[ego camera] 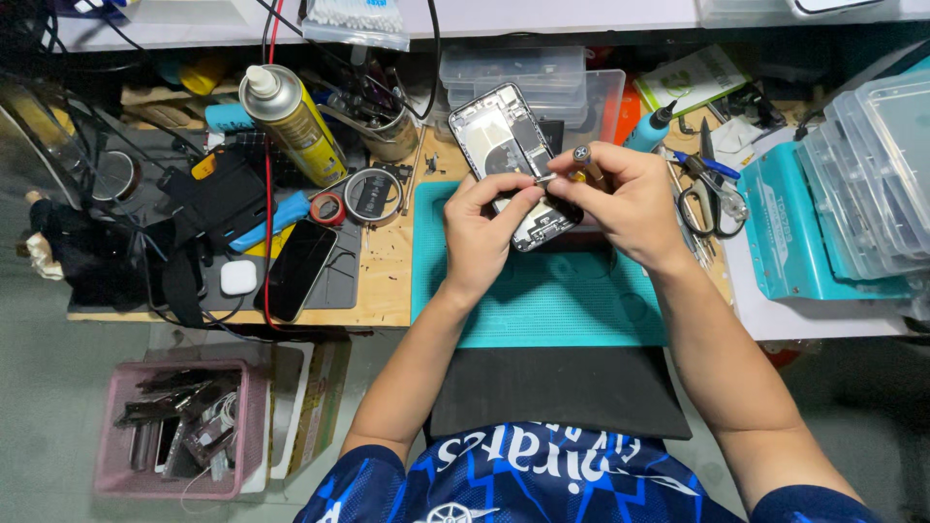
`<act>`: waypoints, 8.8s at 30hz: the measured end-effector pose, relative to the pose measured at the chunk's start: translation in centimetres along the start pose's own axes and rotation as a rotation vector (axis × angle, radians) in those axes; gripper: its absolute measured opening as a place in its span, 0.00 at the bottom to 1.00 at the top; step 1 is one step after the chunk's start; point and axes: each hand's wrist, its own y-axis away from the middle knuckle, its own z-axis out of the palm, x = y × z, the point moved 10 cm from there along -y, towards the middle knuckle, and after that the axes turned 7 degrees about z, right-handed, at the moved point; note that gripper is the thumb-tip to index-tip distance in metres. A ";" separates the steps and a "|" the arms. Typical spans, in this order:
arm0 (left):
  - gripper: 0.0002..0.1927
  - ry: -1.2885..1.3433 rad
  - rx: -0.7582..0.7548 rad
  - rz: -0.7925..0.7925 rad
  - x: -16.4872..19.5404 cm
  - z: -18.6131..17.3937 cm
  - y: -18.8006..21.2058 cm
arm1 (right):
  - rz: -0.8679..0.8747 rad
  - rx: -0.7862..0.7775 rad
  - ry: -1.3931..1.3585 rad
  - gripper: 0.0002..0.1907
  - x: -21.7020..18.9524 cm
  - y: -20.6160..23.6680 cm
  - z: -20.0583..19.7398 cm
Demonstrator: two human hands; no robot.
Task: The person repairs a smartphone at a workbench. They use a screwdriver to unscrew and remove internal components from the opened phone, handle small parts and a flex cable, reposition the phone repeatedly, and continue working on the internals with the screwdriver throughout the episode.
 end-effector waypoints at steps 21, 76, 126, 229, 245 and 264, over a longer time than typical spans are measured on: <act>0.36 0.243 0.065 0.060 -0.6 -0.3 0.1 | -0.034 0.073 -0.088 0.03 0.2 -0.2 -0.5; 0.10 0.422 0.173 -0.146 -3.5 -0.2 1.2 | -0.018 0.136 0.062 0.03 -0.5 1.1 1.1; 0.04 0.572 0.398 -0.278 -5.9 -0.7 1.3 | -0.626 0.320 0.580 0.14 -3.9 3.9 3.5; 0.20 0.394 0.121 -0.058 -0.5 1.5 2.2 | -0.866 0.356 0.796 0.11 -5.2 5.4 4.1; 0.19 0.444 0.156 -0.132 0.0 0.8 2.1 | -0.384 0.372 0.180 0.02 -1.2 3.0 -0.7; 0.19 0.345 0.134 -0.036 1.3 1.0 2.2 | -0.965 0.378 0.853 0.11 -5.9 6.5 4.3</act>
